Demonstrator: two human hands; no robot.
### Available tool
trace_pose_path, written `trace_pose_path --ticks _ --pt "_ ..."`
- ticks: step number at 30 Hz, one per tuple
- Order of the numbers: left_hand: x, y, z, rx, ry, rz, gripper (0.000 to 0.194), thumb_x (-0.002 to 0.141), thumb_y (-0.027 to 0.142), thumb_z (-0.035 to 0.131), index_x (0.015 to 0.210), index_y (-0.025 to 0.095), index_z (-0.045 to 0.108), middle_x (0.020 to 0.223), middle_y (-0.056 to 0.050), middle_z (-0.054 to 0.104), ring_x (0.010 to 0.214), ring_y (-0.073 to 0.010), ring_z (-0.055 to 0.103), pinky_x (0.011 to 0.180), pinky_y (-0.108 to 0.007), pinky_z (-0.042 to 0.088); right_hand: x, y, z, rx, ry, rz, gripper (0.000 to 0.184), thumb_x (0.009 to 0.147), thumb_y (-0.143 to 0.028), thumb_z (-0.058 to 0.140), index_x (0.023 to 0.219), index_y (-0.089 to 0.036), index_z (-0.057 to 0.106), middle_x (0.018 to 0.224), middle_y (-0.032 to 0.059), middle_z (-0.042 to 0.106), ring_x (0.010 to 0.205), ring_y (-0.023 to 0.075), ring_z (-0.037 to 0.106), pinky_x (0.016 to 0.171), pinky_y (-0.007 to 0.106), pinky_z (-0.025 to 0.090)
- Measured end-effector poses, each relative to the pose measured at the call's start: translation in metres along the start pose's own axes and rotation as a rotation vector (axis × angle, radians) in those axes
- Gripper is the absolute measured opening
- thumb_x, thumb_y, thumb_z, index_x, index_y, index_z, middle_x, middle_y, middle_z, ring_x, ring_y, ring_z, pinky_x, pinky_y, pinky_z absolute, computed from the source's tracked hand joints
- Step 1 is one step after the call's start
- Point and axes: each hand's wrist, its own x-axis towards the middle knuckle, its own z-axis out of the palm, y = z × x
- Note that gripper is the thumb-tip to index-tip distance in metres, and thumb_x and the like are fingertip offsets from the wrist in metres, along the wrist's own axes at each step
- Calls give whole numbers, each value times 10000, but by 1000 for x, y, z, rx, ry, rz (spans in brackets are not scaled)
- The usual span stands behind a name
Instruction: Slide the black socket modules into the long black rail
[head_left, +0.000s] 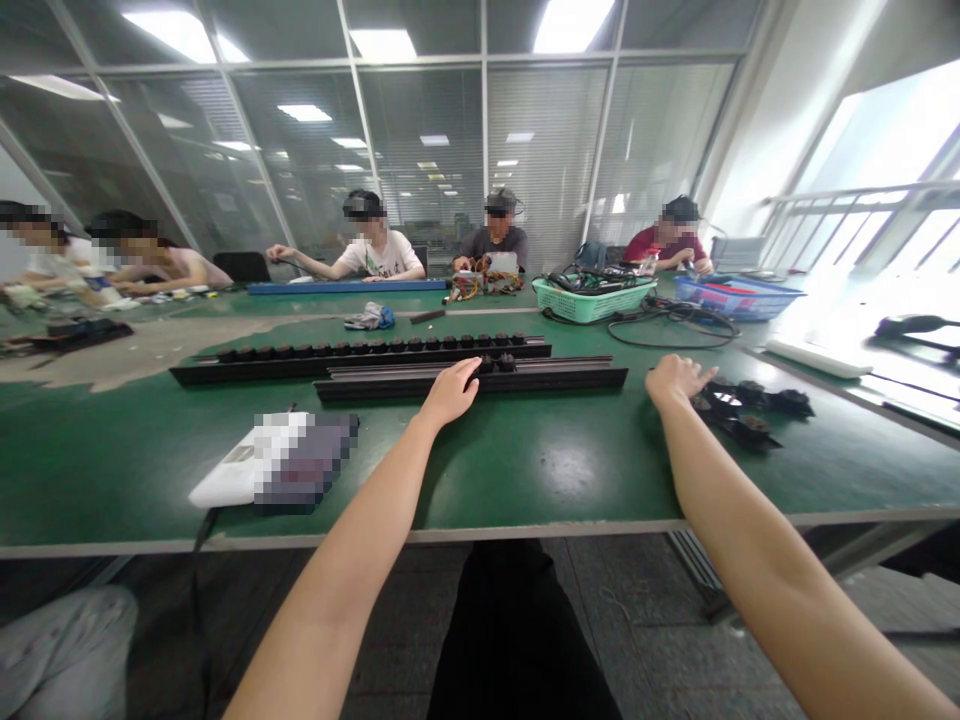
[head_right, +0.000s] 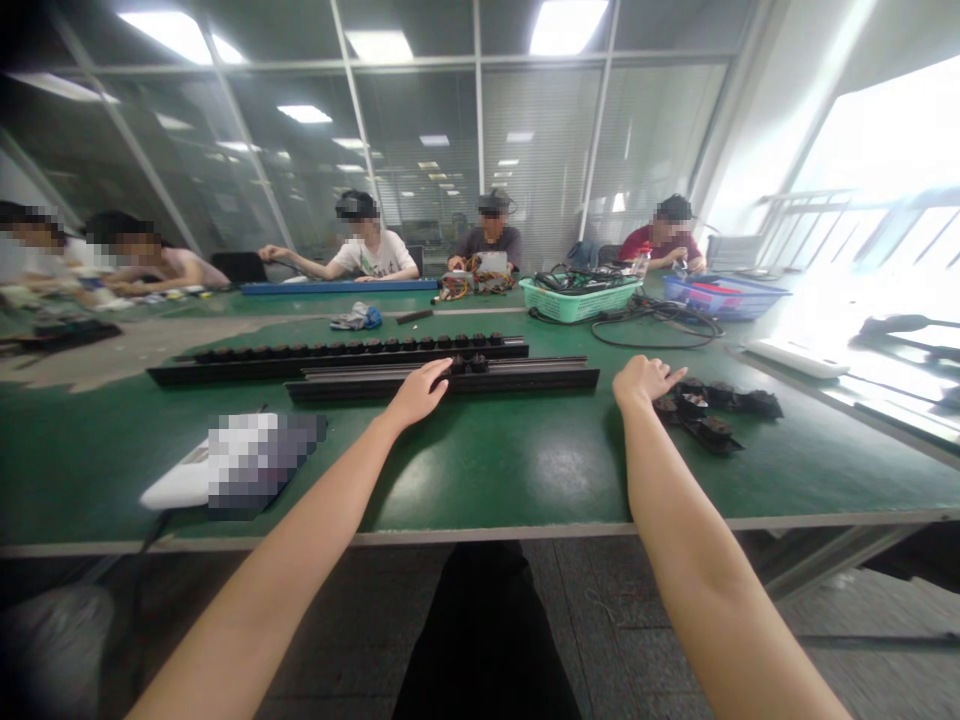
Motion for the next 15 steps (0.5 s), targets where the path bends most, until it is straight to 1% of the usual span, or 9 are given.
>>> trace_pose_path --ticks 1,3,4,6,7,9,11,13,15 --pt "0 0 0 0 1 0 525 1013 241 483 1511 133 609 1580 -133 614 1478 -274 575 1296 -460 418 1 -1 1 -19 -34 81 405 918 -113 535 1234 -45 779 1347 329 667 1416 433 526 1209 752 239" --pt "0 0 0 1 3 2 525 1013 243 483 1511 131 609 1580 -135 614 1477 -276 577 1295 -463 419 0 -3 2 -49 -102 185 463 921 -155 550 1317 0 732 1468 394 565 1508 495 402 1190 825 149" --pt "0 0 0 3 4 2 525 1012 243 484 1509 130 610 1580 -136 615 1475 -278 578 1294 -465 421 -1 -4 2 -52 -113 193 512 923 -178 554 1368 33 691 1511 430 504 1536 524 346 1174 853 112" --pt "0 1 0 7 1 2 525 1011 240 485 1508 127 610 1580 -139 613 1474 -280 580 1292 -468 422 -6 -8 1 -36 -85 145 612 926 -207 549 1465 81 593 1572 475 394 1571 547 261 1162 873 65" --pt "-1 1 0 9 -1 1 525 1011 239 484 1508 122 610 1581 -143 612 1474 -282 579 1292 -469 421 -9 -11 0 -18 -49 95 640 929 -206 536 1498 85 554 1596 478 353 1582 544 235 1165 872 57" --pt "-1 2 -1 11 -4 -2 526 1012 237 481 1507 112 608 1582 -150 609 1477 -283 577 1294 -467 418 -18 -20 -4 22 27 -54 622 943 -180 488 1509 73 542 1634 456 314 1594 517 218 1187 852 68" --pt "-1 3 -1 10 -3 -4 526 1013 237 481 1508 113 608 1582 -149 609 1478 -281 576 1294 -465 418 -31 -35 -7 74 93 -241 572 986 -164 410 1497 46 560 1641 422 343 1583 481 261 1203 831 106" --pt "-2 3 -1 9 3 -1 522 1012 237 482 1504 123 612 1577 -143 616 1475 -278 579 1292 -466 421 -48 -56 -10 125 134 -439 562 1050 -225 351 1524 14 536 1638 386 383 1560 456 314 1212 812 152" --pt "-2 2 -1 9 11 10 517 1014 239 480 1502 129 614 1572 -141 621 1473 -276 581 1292 -468 422 -68 -78 -12 152 139 -632 582 1086 -287 338 1569 0 489 1637 360 407 1544 437 354 1232 780 184"
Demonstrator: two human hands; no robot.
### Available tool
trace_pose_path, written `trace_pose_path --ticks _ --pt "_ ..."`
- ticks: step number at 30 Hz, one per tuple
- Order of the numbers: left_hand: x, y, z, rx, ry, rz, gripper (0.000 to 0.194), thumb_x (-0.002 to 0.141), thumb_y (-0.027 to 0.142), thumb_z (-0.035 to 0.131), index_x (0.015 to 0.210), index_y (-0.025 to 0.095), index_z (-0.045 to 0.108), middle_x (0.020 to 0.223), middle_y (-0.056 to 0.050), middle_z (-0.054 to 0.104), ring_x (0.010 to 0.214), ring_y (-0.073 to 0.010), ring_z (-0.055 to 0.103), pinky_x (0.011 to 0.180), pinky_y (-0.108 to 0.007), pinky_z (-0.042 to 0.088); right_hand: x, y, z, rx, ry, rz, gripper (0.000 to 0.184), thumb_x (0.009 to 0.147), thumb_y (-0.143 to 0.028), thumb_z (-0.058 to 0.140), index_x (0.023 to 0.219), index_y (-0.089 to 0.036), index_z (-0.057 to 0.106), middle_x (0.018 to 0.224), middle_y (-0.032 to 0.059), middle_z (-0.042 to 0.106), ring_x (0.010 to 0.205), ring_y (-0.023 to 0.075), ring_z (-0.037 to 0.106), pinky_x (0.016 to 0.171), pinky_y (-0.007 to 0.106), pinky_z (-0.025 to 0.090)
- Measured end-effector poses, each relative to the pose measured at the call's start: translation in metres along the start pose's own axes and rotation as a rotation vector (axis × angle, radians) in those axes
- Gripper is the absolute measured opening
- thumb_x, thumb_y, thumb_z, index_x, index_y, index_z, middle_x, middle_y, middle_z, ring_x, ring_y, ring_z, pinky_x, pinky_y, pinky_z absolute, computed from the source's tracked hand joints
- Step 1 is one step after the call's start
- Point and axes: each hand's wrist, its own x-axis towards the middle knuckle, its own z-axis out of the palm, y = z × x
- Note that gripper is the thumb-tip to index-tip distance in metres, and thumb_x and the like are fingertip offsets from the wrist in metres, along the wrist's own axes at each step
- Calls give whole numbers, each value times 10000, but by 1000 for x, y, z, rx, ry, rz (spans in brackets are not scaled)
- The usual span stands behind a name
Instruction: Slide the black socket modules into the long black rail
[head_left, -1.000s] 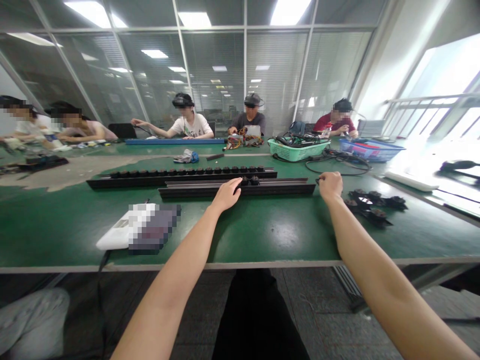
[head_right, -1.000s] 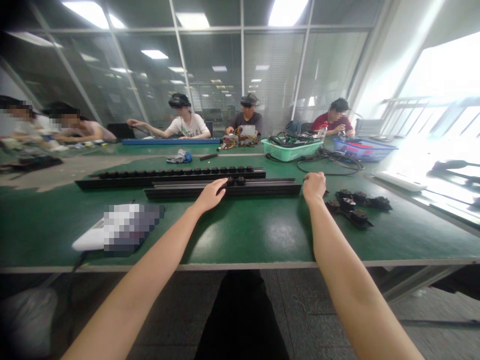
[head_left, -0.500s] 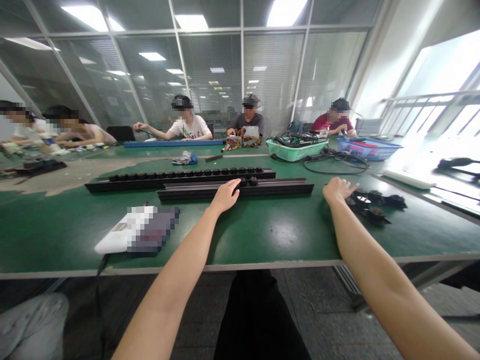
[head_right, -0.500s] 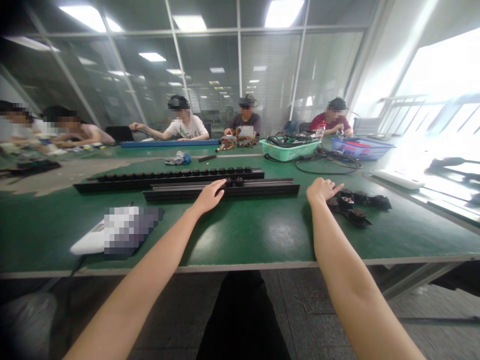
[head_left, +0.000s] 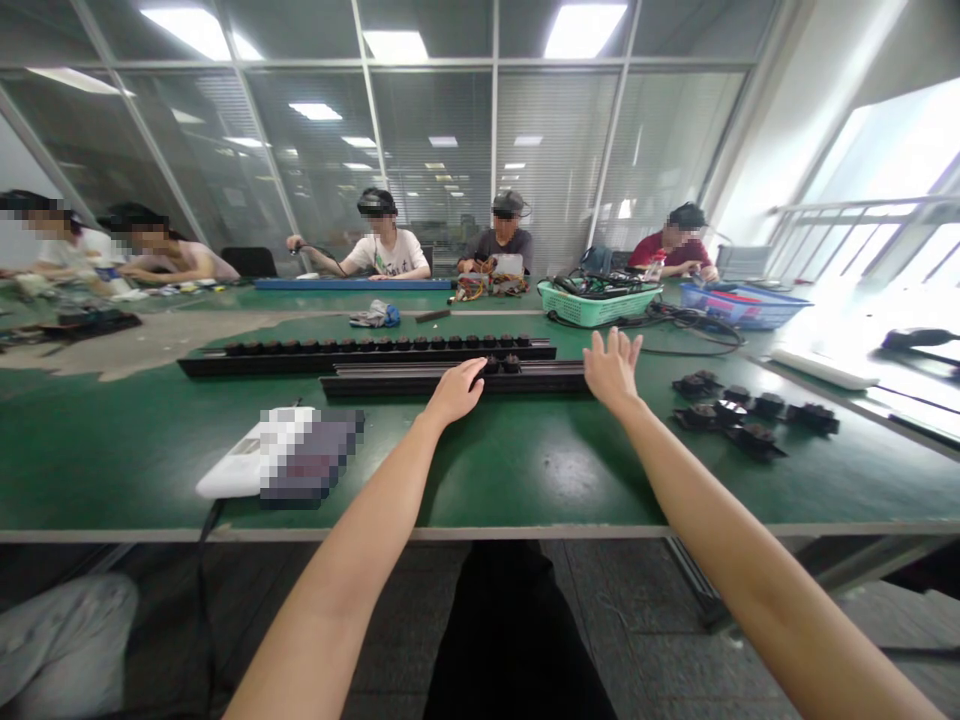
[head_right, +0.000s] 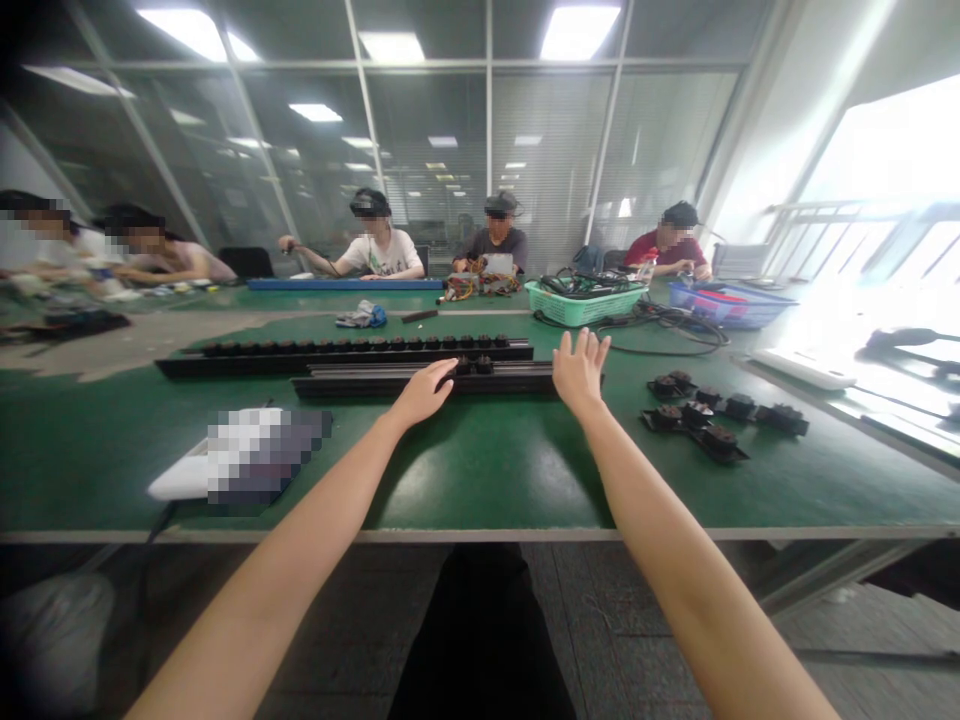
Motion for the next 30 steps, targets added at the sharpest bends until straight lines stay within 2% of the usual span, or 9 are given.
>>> trace_pose_path --ticks 5,8,10,13,17,22,26,30 --pt "0 -3 1 8 6 29 504 1024 245 471 1494 132 614 1568 -144 624 1472 -267 582 1292 -468 422 -18 -75 2 114 -19 -424 544 1112 -300 340 1574 -97 543 1620 255 496 1515 356 439 1310 666 199" --pt "0 -4 1 16 -4 38 507 1034 256 462 1499 111 604 1569 -166 618 1471 -274 581 1286 -466 427 -30 -107 3 170 -17 -542 529 1108 -301 376 1575 -136 560 1623 212 519 1518 349 447 1326 651 201" --pt "0 -4 1 21 -11 38 512 1037 258 461 1502 91 598 1573 -183 609 1478 -280 573 1285 -465 425 -35 -119 5 187 -26 -559 546 1113 -325 373 1571 -93 559 1627 224 517 1527 359 443 1328 642 218" --pt "0 -3 0 21 -13 26 506 1034 255 473 1502 113 603 1576 -168 611 1484 -278 568 1287 -471 423 -39 -124 9 198 -60 -551 581 1117 -358 371 1573 -42 543 1637 231 506 1545 384 425 1326 637 240" --pt "0 -2 -1 12 -10 16 494 1030 252 491 1500 162 614 1571 -131 624 1474 -269 580 1283 -468 429 -39 -120 14 201 -106 -560 573 1117 -364 371 1567 -66 564 1658 199 491 1559 410 401 1317 636 269" --pt "0 1 -2 12 -29 7 506 1031 232 483 1496 74 605 1577 -195 602 1491 -290 560 1295 -460 408 -38 -117 16 223 -128 -564 577 1123 -369 352 1582 -76 545 1656 198 495 1562 391 403 1288 590 347" --pt "0 2 -3 23 -33 4 504 1032 225 480 1506 104 602 1586 -167 601 1494 -271 559 1298 -446 403 -35 -115 15 221 -156 -572 583 1130 -355 331 1571 -40 546 1658 206 489 1569 379 395 1300 564 337" --pt "0 1 -2 19 -30 10 507 1028 226 485 1499 78 602 1578 -188 603 1494 -283 558 1296 -451 407 -33 -114 14 225 -153 -571 580 1131 -336 319 1552 -22 565 1646 204 505 1559 374 412 1294 541 363"
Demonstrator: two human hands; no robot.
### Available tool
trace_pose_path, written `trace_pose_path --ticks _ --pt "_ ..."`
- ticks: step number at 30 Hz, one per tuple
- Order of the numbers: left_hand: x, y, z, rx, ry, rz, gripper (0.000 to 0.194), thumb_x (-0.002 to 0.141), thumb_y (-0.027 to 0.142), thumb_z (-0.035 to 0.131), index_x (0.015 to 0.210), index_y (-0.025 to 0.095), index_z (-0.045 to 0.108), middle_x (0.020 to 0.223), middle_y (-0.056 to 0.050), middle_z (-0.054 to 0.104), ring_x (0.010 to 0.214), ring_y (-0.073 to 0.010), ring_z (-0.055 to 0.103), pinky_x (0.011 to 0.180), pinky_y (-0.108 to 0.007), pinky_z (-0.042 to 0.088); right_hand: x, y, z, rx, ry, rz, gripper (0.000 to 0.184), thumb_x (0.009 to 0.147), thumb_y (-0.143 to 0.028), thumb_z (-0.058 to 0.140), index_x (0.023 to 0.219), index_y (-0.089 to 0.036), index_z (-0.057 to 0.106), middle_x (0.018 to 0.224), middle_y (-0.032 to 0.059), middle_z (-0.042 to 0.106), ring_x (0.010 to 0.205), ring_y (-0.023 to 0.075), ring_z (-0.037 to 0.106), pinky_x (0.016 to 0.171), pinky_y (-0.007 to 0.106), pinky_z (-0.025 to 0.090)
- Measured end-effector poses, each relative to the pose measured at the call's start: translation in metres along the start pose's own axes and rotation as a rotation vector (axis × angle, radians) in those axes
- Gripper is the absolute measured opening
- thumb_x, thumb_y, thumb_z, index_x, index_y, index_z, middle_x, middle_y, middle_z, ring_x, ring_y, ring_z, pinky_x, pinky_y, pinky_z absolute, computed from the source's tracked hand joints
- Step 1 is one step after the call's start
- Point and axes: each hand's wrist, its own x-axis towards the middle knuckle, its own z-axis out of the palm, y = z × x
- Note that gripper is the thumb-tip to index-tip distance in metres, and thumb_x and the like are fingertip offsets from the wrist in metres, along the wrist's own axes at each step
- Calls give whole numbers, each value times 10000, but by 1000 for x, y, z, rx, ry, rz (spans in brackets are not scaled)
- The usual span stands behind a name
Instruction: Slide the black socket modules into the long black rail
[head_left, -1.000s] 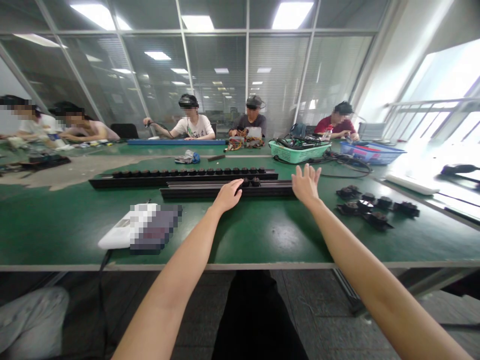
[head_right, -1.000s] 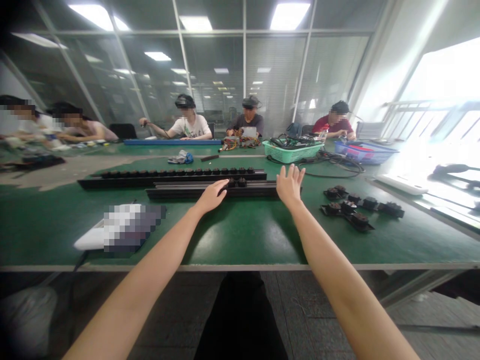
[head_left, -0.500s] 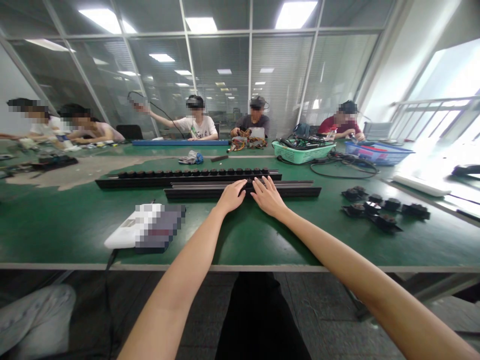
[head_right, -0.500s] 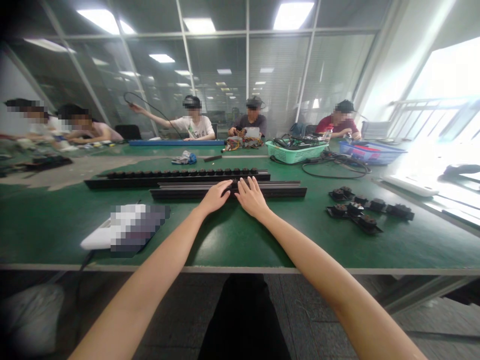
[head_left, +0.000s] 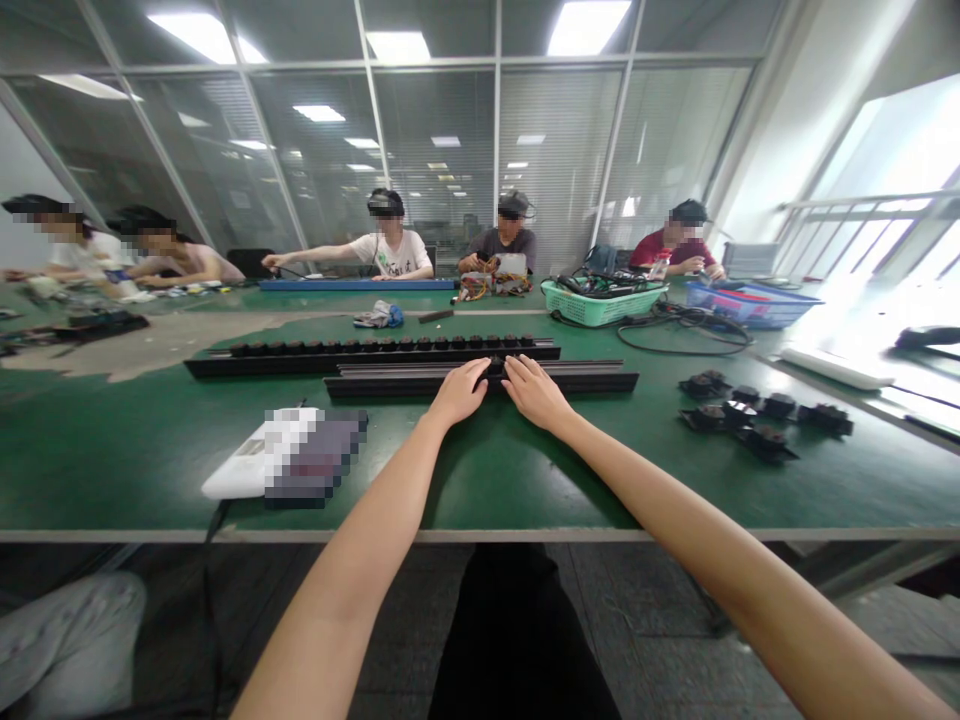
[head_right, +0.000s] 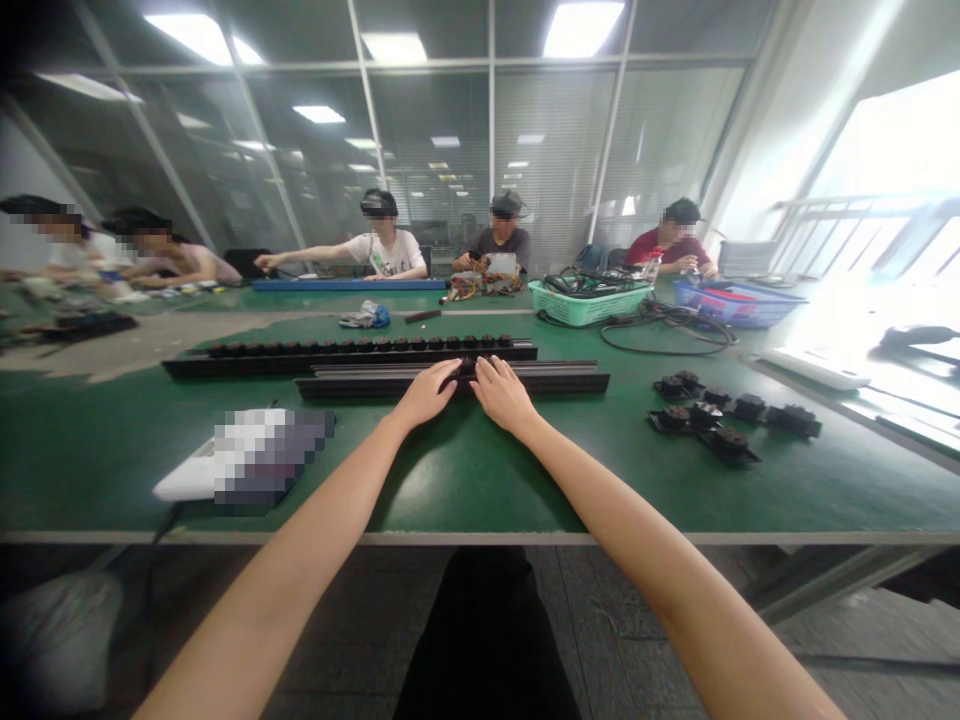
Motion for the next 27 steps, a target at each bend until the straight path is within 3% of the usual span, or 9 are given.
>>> trace_pose_path --ticks 4,14,20,27 --pt "0 -2 1 -2 18 3 497 1028 240 487 1500 148 613 1571 -139 622 1477 -270 577 1288 -468 424 0 1 -3 4 16 -5 560 1131 -320 319 1546 -57 589 1629 180 534 1547 348 440 1285 513 392" --pt "1 -5 4 -21 33 9 504 1015 240 494 1497 166 621 1555 -122 640 1465 -272 588 1282 -481 435 0 0 -6 -11 26 23 563 1128 -284 287 1531 -59 610 1595 184 570 1515 346 478 1265 499 432" --pt "1 -2 2 -10 13 8 515 1026 239 470 1499 90 606 1567 -178 617 1475 -283 578 1290 -460 421 -1 -1 -7 -24 33 33 562 1128 -274 280 1509 -51 628 1578 176 589 1500 343 491 1260 474 434" --pt "0 -4 3 -29 32 7 498 1020 248 494 1494 168 624 1553 -121 641 1467 -270 586 1282 -473 436 -1 0 -6 -23 44 50 574 1122 -272 262 1507 -58 630 1564 185 599 1484 352 496 1215 489 477"
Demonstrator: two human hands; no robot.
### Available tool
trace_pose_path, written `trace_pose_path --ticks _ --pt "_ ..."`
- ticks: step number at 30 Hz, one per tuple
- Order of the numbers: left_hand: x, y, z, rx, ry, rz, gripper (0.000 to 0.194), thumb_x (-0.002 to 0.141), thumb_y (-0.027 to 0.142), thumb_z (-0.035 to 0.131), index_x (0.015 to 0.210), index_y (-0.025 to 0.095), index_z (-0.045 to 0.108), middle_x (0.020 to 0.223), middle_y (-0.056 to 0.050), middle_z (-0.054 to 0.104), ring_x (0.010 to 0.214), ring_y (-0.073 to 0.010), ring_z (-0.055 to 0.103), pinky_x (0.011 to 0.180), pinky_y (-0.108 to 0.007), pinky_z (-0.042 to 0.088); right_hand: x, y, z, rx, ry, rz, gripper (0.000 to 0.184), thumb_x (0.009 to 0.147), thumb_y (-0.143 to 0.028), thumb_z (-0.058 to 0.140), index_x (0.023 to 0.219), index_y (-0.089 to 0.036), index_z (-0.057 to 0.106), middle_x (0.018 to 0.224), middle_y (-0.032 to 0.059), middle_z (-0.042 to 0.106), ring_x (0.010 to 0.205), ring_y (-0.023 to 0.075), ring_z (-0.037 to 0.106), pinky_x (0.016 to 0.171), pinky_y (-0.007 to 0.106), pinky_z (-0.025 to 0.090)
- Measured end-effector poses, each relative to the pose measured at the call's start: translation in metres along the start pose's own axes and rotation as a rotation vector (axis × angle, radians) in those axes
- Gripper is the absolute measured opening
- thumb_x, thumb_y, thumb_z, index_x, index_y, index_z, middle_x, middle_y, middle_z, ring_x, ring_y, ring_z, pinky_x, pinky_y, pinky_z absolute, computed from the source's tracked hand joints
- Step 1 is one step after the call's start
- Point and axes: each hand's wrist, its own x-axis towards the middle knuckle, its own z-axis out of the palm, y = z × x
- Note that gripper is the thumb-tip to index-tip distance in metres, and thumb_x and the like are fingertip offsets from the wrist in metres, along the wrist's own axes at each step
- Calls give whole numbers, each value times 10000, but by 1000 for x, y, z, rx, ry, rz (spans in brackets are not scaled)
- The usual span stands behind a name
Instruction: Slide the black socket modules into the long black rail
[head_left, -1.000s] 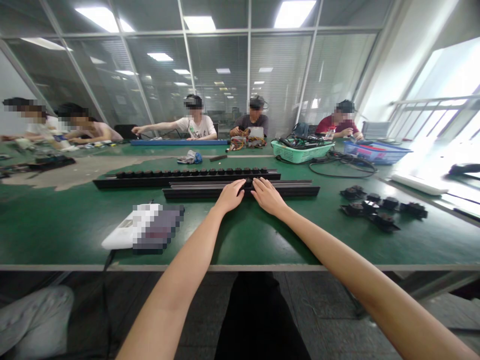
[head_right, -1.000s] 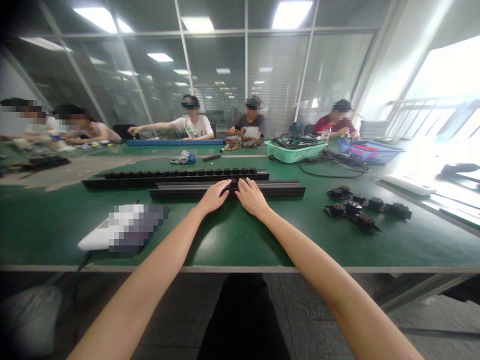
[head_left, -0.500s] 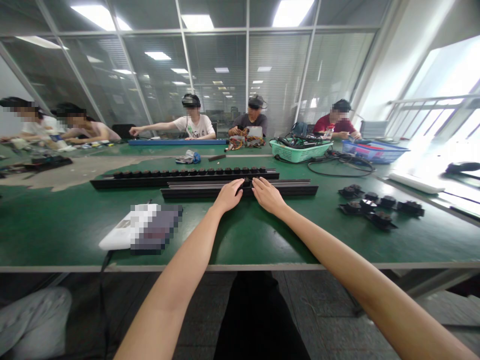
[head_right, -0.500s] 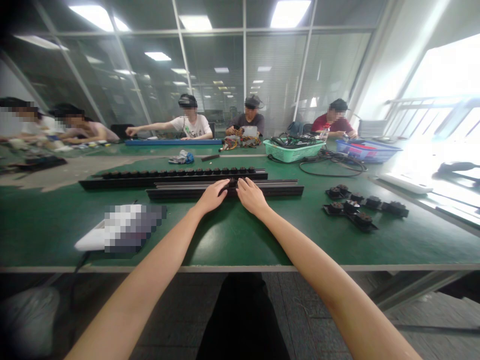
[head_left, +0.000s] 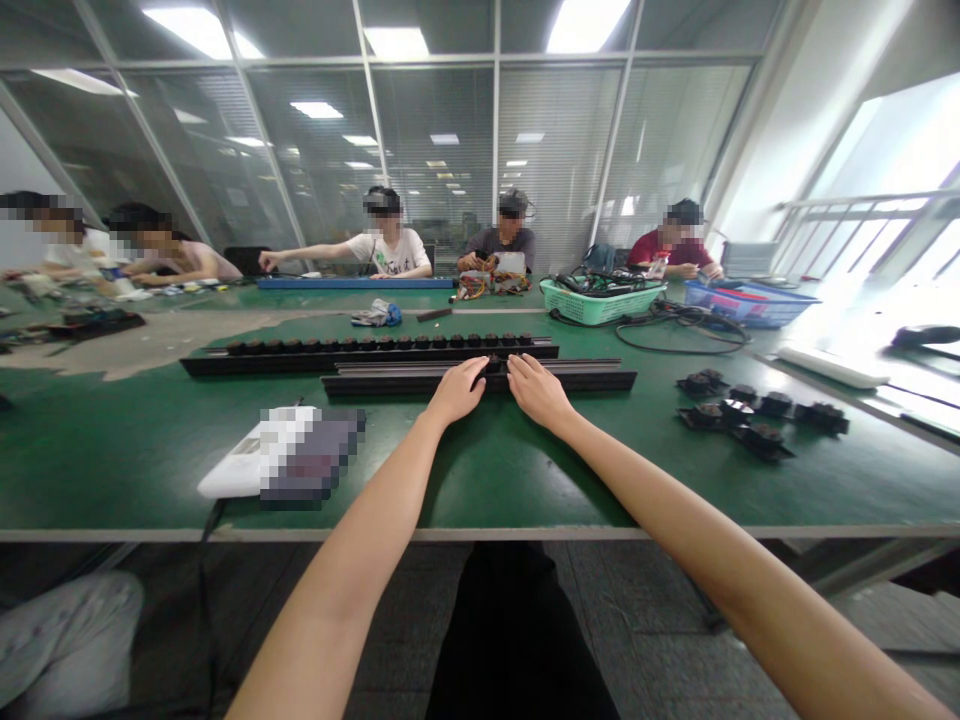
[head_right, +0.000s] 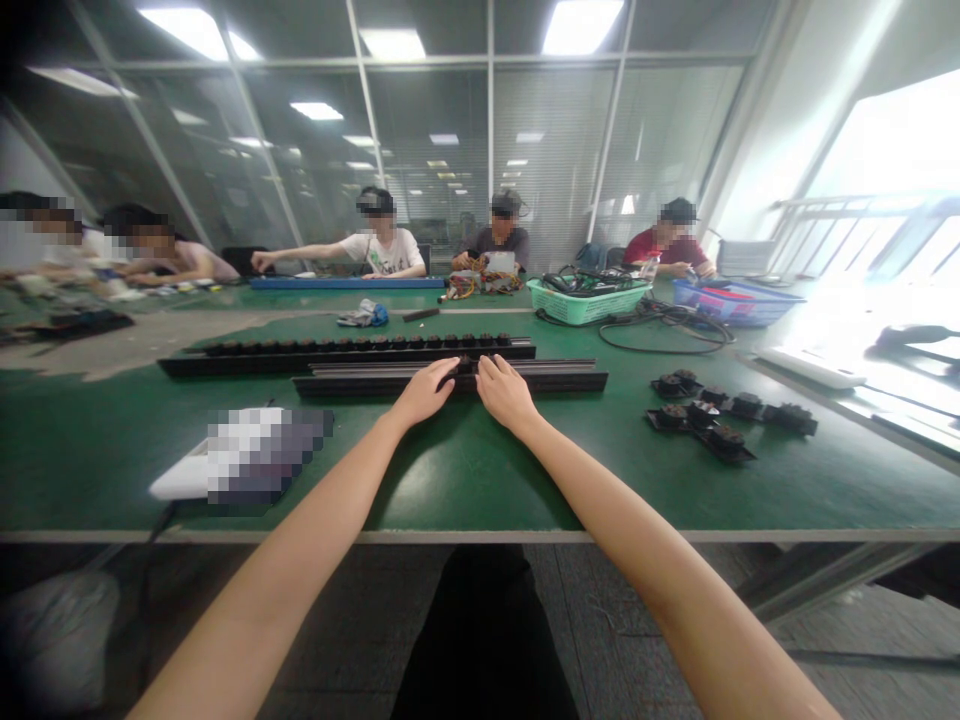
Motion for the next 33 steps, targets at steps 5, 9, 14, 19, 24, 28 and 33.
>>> trace_pose_path --ticks 5,9,14,19,24,28,33 --pt "0 1 -1 10 -8 0 503 1025 245 485 1497 135 618 1558 -147 631 1467 -282 585 1283 -472 432 0 -1 2 -22 16 4 553 1121 -266 287 1528 -90 618 1566 165 603 1485 350 499 1210 480 476" --pt "1 3 -1 14 -22 2 524 1026 234 475 1490 29 603 1560 -215 612 1472 -311 578 1291 -462 416 -1 -2 5 -34 19 3 558 1120 -266 283 1520 -65 616 1575 183 590 1488 367 492 1228 509 450" --pt "1 2 -1 11 -16 -13 500 1025 242 489 1498 141 615 1569 -146 622 1473 -281 580 1287 -472 426 -1 0 7 1 25 9 560 1124 -309 292 1538 -93 603 1597 177 570 1501 372 467 1227 534 448" --pt "0 -1 0 10 -6 3 495 1027 244 485 1494 155 620 1566 -133 627 1476 -270 578 1289 -462 428 5 0 7 25 7 23 572 1131 -328 266 1506 -99 632 1567 196 588 1406 357 559 1215 520 462" --pt "1 -3 2 19 2 21 496 1026 244 487 1495 147 616 1559 -139 633 1469 -276 585 1284 -477 435 9 1 8 0 -14 22 533 1127 -254 273 1459 -84 655 1553 191 595 1377 334 591 1266 525 393" --pt "1 -3 2 17 7 24 496 1022 235 488 1489 134 620 1555 -146 635 1465 -277 589 1283 -465 436 9 3 7 -52 -31 38 504 1121 -208 290 1395 -59 686 1504 197 623 1350 325 608 1296 524 340" --pt "1 -3 3 13 8 21 493 1020 224 486 1487 147 622 1560 -140 632 1464 -279 591 1278 -477 441 8 6 4 -76 -24 47 488 1118 -195 303 1346 -69 716 1433 200 657 1294 322 633 1287 519 356"
